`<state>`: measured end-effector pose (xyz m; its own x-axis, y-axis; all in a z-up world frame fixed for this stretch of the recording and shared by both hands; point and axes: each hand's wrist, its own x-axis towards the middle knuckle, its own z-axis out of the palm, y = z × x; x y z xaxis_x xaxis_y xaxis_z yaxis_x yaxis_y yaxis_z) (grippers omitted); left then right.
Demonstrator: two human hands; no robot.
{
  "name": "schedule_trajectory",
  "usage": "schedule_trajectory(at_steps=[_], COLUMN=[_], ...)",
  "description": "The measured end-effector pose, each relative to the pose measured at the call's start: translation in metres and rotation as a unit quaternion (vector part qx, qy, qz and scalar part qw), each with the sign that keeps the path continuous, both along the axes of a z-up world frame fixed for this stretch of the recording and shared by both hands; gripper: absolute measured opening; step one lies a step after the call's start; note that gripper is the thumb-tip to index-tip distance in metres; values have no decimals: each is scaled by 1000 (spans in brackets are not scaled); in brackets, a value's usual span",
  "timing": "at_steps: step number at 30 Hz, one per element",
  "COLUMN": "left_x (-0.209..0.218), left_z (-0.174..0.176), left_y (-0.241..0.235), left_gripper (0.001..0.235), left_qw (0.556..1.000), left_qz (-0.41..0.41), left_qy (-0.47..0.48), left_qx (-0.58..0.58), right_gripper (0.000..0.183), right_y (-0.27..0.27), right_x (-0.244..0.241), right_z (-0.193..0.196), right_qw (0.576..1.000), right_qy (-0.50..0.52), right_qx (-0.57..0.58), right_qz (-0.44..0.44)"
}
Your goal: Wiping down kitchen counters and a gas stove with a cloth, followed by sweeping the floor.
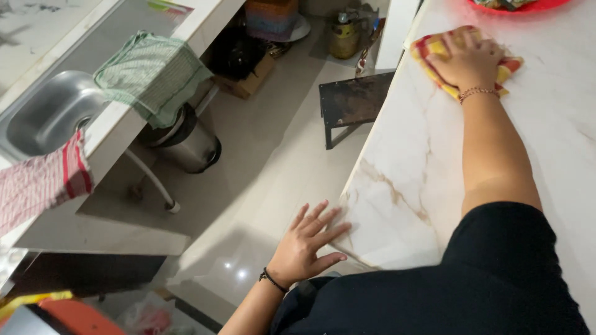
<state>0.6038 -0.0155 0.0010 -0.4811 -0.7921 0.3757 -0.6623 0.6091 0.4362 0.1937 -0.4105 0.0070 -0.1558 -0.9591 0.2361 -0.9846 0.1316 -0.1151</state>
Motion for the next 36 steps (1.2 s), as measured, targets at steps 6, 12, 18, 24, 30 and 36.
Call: schedule_trajectory(at_steps=[6, 12, 18, 24, 30, 36], left_x=[-1, 17, 93, 229, 277, 192], left_z=[7, -2, -1, -25, -51, -57], left_y=[-46, -84, -128, -177, -235, -304], left_gripper=[65, 57, 53, 47, 40, 72], left_qw=[989, 970, 955, 978, 964, 891], left_qz=[-116, -216, -280, -139, -63, -251], left_qy=[57, 77, 45, 84, 143, 193], left_qx=[77, 81, 83, 130, 214, 327], right_gripper=[74, 69, 56, 29, 39, 36], right_y=[0, 24, 134, 172, 177, 149], right_x=[7, 23, 53, -39, 110, 285], right_z=[3, -4, -7, -83, -28, 53], right_qw=[999, 999, 975, 994, 933, 974], right_qy=[2, 30, 129, 104, 342, -224], right_qx=[20, -12, -85, -40, 29, -8], right_qz=[30, 29, 162, 9, -109, 35])
